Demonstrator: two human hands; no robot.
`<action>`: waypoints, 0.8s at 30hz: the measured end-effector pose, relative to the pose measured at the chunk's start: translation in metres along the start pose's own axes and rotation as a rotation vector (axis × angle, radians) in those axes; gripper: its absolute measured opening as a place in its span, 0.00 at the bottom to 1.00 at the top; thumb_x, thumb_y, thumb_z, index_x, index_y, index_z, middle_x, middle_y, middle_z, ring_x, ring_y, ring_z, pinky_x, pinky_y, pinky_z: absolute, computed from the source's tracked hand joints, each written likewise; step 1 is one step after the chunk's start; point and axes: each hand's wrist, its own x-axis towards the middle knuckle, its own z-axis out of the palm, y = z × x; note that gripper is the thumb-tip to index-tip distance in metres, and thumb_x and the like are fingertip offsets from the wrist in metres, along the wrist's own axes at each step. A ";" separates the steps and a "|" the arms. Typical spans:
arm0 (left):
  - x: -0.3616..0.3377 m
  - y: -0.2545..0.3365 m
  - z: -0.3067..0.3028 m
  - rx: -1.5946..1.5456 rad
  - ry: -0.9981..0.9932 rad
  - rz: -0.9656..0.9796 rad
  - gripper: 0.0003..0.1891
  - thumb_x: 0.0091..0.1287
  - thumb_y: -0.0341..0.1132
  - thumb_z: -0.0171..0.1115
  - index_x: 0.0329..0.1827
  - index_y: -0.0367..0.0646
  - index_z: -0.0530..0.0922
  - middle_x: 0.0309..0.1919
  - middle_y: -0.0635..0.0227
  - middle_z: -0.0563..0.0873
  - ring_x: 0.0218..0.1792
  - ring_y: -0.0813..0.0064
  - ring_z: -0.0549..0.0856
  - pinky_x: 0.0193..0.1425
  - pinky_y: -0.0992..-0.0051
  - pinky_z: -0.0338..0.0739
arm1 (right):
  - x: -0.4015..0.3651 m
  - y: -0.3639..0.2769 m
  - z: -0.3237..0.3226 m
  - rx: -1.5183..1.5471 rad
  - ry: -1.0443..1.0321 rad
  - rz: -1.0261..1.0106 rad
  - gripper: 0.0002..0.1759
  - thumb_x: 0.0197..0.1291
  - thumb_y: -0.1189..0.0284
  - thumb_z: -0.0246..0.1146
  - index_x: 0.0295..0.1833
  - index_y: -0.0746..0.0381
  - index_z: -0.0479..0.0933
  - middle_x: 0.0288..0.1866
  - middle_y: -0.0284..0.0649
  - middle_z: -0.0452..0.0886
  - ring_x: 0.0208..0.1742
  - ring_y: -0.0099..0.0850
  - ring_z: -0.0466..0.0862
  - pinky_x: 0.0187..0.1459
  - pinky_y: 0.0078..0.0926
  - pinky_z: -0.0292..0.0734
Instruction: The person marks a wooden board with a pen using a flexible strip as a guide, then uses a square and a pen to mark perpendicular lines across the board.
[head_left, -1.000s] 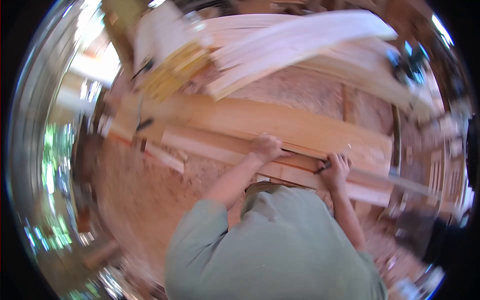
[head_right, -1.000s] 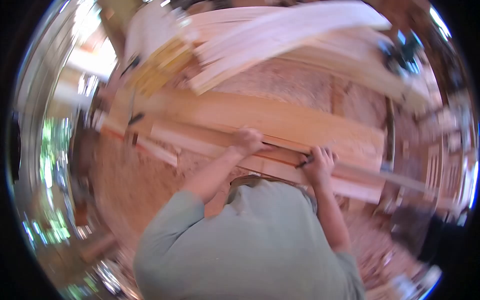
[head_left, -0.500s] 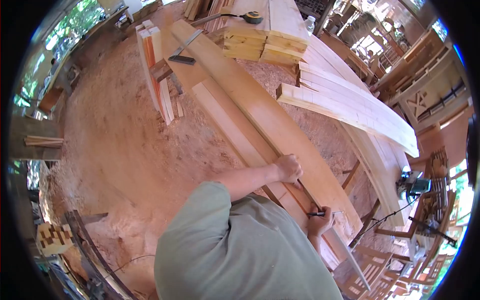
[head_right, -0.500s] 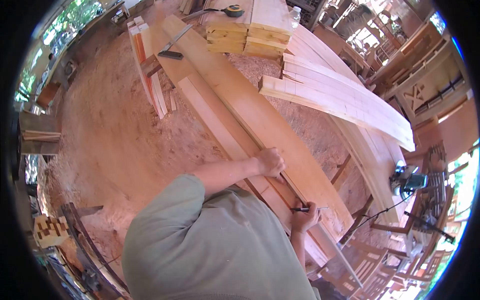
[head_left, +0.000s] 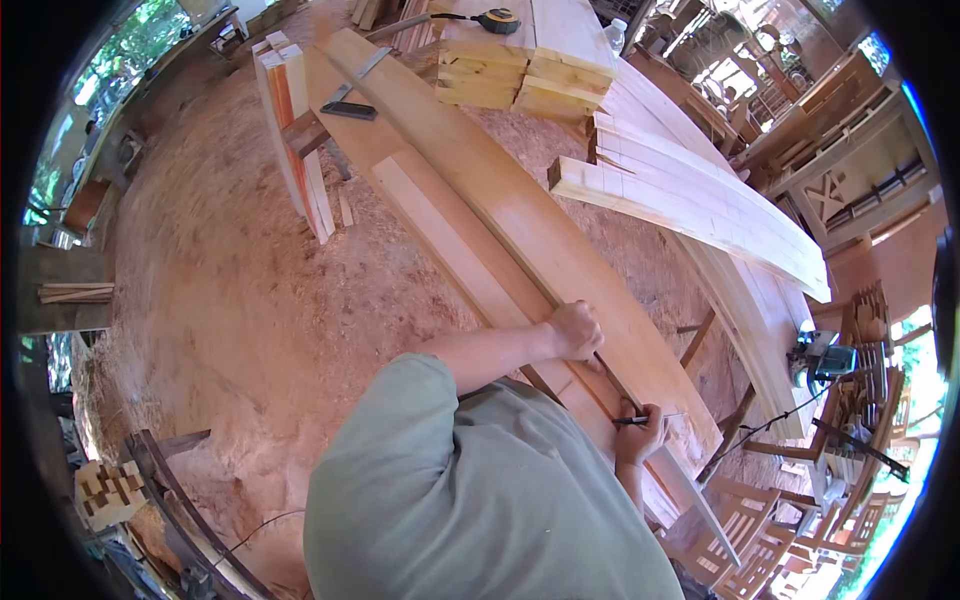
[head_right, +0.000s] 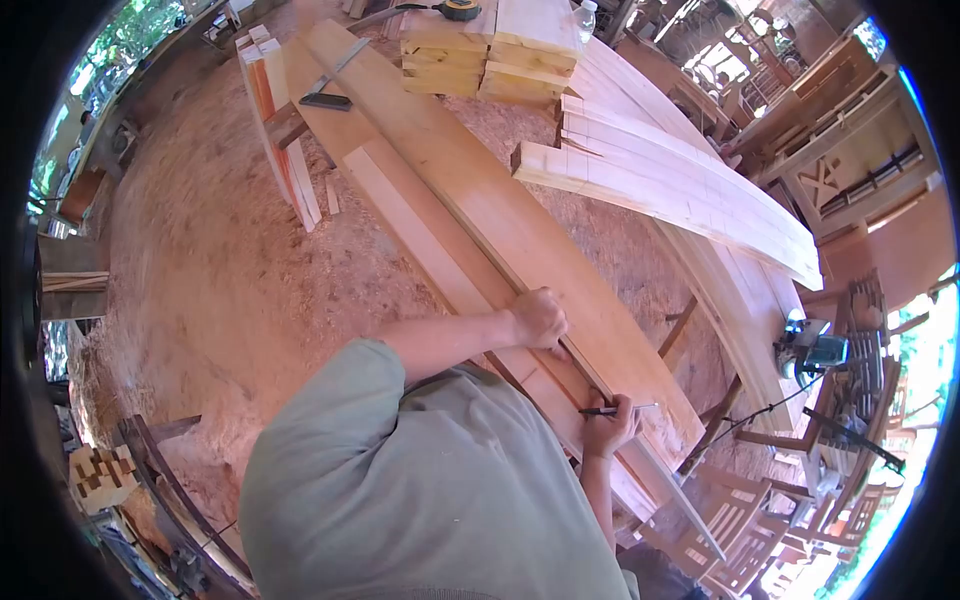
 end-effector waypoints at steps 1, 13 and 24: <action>0.000 0.000 -0.001 0.020 0.031 0.002 0.38 0.53 0.80 0.56 0.28 0.51 0.88 0.25 0.67 0.90 0.36 0.67 0.91 0.49 0.64 0.79 | 0.001 0.000 0.000 -0.004 0.000 0.005 0.20 0.48 0.58 0.81 0.33 0.58 0.78 0.26 0.38 0.80 0.39 0.44 0.80 0.52 0.44 0.68; -0.002 0.002 -0.012 0.027 -0.037 -0.052 0.39 0.52 0.80 0.56 0.27 0.48 0.88 0.26 0.66 0.91 0.33 0.70 0.91 0.49 0.65 0.78 | 0.002 0.000 -0.001 -0.030 -0.019 -0.061 0.19 0.50 0.59 0.79 0.37 0.57 0.78 0.28 0.38 0.80 0.40 0.43 0.80 0.52 0.45 0.67; -0.001 0.007 -0.024 -0.028 -0.140 -0.122 0.37 0.52 0.77 0.63 0.30 0.46 0.90 0.30 0.62 0.91 0.38 0.64 0.91 0.55 0.62 0.77 | 0.001 -0.003 -0.005 0.017 -0.062 0.014 0.16 0.48 0.61 0.79 0.34 0.56 0.79 0.27 0.37 0.82 0.40 0.44 0.82 0.53 0.44 0.70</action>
